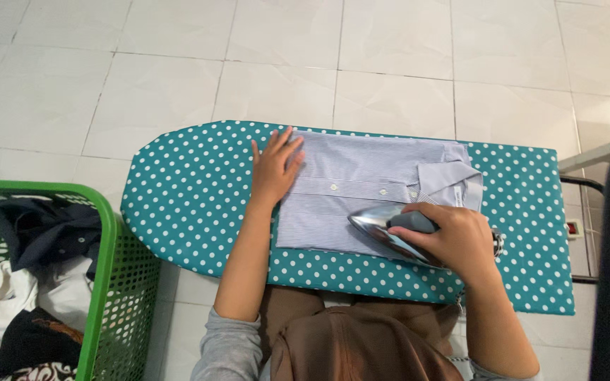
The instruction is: The person irons a blue striped button-up shirt on an ironing board using a steam iron, folding the sleeves and torso before performing a final press on the folded shirt and placing it on a table.
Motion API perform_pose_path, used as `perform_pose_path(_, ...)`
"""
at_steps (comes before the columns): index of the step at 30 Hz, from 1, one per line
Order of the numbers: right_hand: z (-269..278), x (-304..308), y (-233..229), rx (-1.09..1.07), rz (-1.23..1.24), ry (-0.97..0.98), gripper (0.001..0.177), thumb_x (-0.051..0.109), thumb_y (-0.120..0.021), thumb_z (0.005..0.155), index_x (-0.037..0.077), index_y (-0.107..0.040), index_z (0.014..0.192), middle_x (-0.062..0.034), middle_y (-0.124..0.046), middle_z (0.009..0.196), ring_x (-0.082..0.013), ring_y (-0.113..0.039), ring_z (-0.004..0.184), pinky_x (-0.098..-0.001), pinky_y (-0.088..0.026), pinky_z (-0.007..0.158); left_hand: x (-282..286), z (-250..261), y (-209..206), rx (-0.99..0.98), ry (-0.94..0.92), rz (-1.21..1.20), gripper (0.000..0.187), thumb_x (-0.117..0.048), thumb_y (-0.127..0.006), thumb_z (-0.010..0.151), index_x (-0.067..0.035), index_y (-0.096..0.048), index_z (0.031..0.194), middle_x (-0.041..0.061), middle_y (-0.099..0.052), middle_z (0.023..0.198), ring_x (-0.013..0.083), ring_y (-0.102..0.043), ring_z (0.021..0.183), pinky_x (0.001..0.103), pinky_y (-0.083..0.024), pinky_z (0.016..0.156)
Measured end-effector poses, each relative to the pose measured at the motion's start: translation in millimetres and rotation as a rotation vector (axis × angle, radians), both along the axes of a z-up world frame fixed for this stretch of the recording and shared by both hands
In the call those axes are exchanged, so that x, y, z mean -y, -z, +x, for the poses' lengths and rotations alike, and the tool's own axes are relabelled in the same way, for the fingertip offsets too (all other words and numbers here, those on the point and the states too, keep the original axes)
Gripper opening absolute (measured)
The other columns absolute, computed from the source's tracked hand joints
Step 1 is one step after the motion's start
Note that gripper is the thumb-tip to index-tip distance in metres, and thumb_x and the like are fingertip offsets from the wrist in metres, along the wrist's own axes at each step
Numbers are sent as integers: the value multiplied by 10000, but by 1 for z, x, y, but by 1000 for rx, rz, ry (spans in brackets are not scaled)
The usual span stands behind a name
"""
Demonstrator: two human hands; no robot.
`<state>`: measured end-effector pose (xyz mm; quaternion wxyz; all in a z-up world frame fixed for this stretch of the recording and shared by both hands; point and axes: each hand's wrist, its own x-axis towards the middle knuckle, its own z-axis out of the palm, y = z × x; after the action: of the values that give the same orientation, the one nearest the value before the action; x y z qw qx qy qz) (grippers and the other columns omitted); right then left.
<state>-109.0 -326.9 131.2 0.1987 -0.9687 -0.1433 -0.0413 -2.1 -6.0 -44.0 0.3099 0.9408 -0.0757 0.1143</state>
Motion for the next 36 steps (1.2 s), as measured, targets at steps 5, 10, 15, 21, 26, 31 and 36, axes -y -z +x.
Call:
perform_pose_path(5, 13, -58, 17, 14, 103, -173, 487, 563, -764, 765, 151, -786, 1024, -88, -760, 777, -281, -720, 623, -398, -545, 558, -22, 2, 1, -11, -118, -3, 373, -466, -595, 1007, -352, -681, 1351, 48, -466, 1598, 372, -324, 1518, 666, -66, 1222)
perform_pose_path(10, 18, -109, 44, 17, -100, -216, 471, 578, -715, 842, 127, -765, 967, -81, -745, 757, -284, -711, 625, -411, -539, 550, -19, 1, 3, -3, -108, 117, 448, -514, -664, 912, -403, -667, 1345, 87, -384, 1627, 366, -265, 1523, 670, -58, 1206)
perform_pose_path(15, 17, -112, 46, 11, 5, -380, 472, 584, -694, 824, 139, -776, 961, -53, -761, 770, -250, -714, 597, -388, -539, 515, -16, 0, 3, -19, -122, 115, 442, -522, -672, 909, -418, -665, 1338, 71, -380, 1628, 350, -262, 1528, 660, -56, 1215)
perform_pose_path(21, 17, -105, 41, -100, -119, -511, 486, 616, -728, 780, 192, -802, 1007, -56, -750, 683, -261, -704, 541, -393, -530, 507, -16, -1, 5, -17, -131, 110, 423, -498, -623, 943, -395, -653, 1352, 75, -406, 1614, 346, -266, 1522, 657, -62, 1207)
perform_pose_path(26, 41, -74, 15, -84, 136, -467, 420, 616, -772, 725, 249, -824, 921, 0, -796, 746, -164, -725, 526, -299, -577, 522, -17, 3, 0, 45, -195, -94, 427, -377, -492, 1074, -240, -565, 1472, 101, -517, 1534, 337, -372, 1498, 649, -96, 1227)
perform_pose_path(31, 121, -73, 11, 81, -14, -311, 442, 588, -809, 713, 236, -821, 979, -37, -780, 754, -198, -716, 568, -336, -549, 531, -15, 1, -11, 92, -309, -425, 431, -316, -391, 1093, -119, -527, 1451, 78, -619, 1431, 265, -543, 1374, 598, -151, 1260)
perform_pose_path(36, 175, -96, 45, 96, 7, -558, 428, 585, -796, 709, 234, -817, 954, -49, -768, 765, -254, -713, 646, -363, -545, 582, -14, 0, -13, 96, -313, -426, 428, -315, -384, 1102, -104, -525, 1446, 100, -617, 1423, 271, -527, 1386, 598, -152, 1263)
